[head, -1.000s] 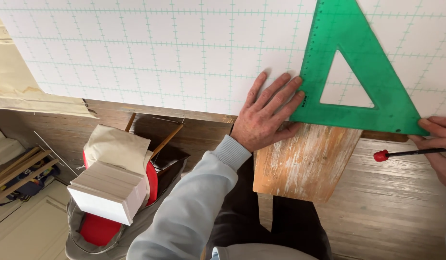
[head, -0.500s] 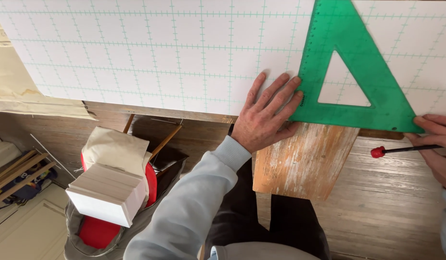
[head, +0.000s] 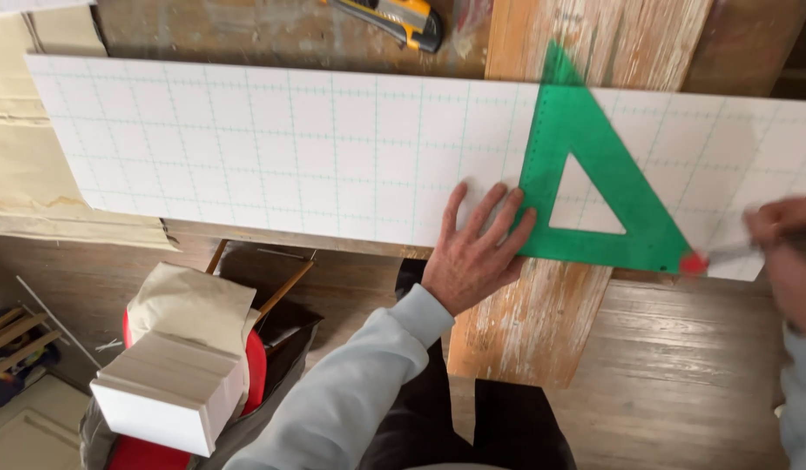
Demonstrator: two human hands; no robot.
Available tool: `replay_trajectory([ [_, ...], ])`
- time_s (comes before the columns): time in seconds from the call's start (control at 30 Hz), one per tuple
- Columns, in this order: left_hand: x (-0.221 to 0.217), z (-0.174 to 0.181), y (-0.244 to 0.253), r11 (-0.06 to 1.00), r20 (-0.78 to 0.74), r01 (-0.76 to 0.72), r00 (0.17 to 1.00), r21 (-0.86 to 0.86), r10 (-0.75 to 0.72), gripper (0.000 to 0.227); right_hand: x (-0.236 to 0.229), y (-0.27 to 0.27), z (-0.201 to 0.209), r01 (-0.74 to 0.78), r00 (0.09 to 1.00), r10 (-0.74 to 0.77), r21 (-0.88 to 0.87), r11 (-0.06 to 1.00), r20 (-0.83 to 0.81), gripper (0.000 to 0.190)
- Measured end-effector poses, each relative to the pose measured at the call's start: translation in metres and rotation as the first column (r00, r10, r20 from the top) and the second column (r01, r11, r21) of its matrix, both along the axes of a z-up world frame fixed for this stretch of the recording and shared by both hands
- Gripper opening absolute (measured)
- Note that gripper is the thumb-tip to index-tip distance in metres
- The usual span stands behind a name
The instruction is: Measuring and cutting a mat board using a utility knife and rulers.
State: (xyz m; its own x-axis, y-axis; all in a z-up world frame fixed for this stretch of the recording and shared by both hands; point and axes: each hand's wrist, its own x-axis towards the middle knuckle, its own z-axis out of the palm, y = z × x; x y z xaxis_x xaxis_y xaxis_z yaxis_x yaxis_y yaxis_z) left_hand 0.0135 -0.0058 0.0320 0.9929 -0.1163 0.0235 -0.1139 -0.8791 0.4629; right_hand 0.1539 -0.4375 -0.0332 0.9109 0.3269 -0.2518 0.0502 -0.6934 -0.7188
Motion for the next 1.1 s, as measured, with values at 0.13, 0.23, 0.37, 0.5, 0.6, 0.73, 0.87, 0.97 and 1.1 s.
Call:
replay_trajectory([
  [0.13, -0.001, 0.003, -0.001, 1.0, -0.002, 0.002, 1.0, -0.022, -0.002, 0.059, 0.103, 0.153, 0.048, -0.027, 0.993, 0.013, 0.116, 0.993, 0.119, 0.025],
  [0.23, -0.001, 0.003, 0.002, 1.0, -0.009, 0.0, 1.0, -0.017, -0.001, 0.06, 0.165, 0.2, 0.004, -0.044, 0.99, 0.039, 0.033, 0.999, 0.138, 0.024],
  [0.37, -0.001, 0.004, 0.002, 1.0, -0.051, -0.008, 0.999, -0.018, 0.007, 0.06, 0.185, 0.213, -0.024, -0.234, 0.95, 0.216, 0.055, 0.971, 0.225, 0.011],
  [0.5, 0.0, 0.006, 0.004, 1.0, -0.08, 0.008, 0.997, -0.006, -0.009, 0.062, 0.161, 0.196, -0.015, -0.082, 0.986, 0.077, 0.033, 0.996, 0.15, 0.02],
  [0.6, 0.002, 0.004, 0.003, 1.0, -0.073, 0.009, 0.997, -0.021, -0.01, 0.06, 0.088, 0.215, 0.059, -0.134, 0.987, 0.136, -0.032, 0.99, 0.083, 0.034],
  [0.73, 0.004, 0.01, 0.006, 1.0, -0.09, 0.003, 0.996, -0.031, -0.006, 0.058, 0.005, 0.261, 0.131, -0.541, 0.726, 0.662, -0.437, 0.718, 0.189, 0.085],
  [0.87, 0.007, 0.007, 0.008, 1.0, -0.067, 0.008, 0.998, -0.012, -0.008, 0.057, -0.018, 0.26, 0.124, -0.469, 0.862, 0.507, -0.341, 0.814, 0.025, 0.094],
  [0.97, 0.005, 0.012, 0.009, 1.0, -0.068, 0.016, 0.998, -0.002, -0.016, 0.057, -0.02, 0.264, 0.127, -0.434, 0.863, 0.505, -0.484, 0.76, 0.019, 0.097],
  [1.1, 0.021, 0.015, 0.016, 0.995, -0.113, 0.049, 0.992, -0.086, -0.059, 0.057, -0.015, 0.27, 0.133, -0.428, 0.836, 0.544, -0.529, 0.732, 0.076, 0.099],
])
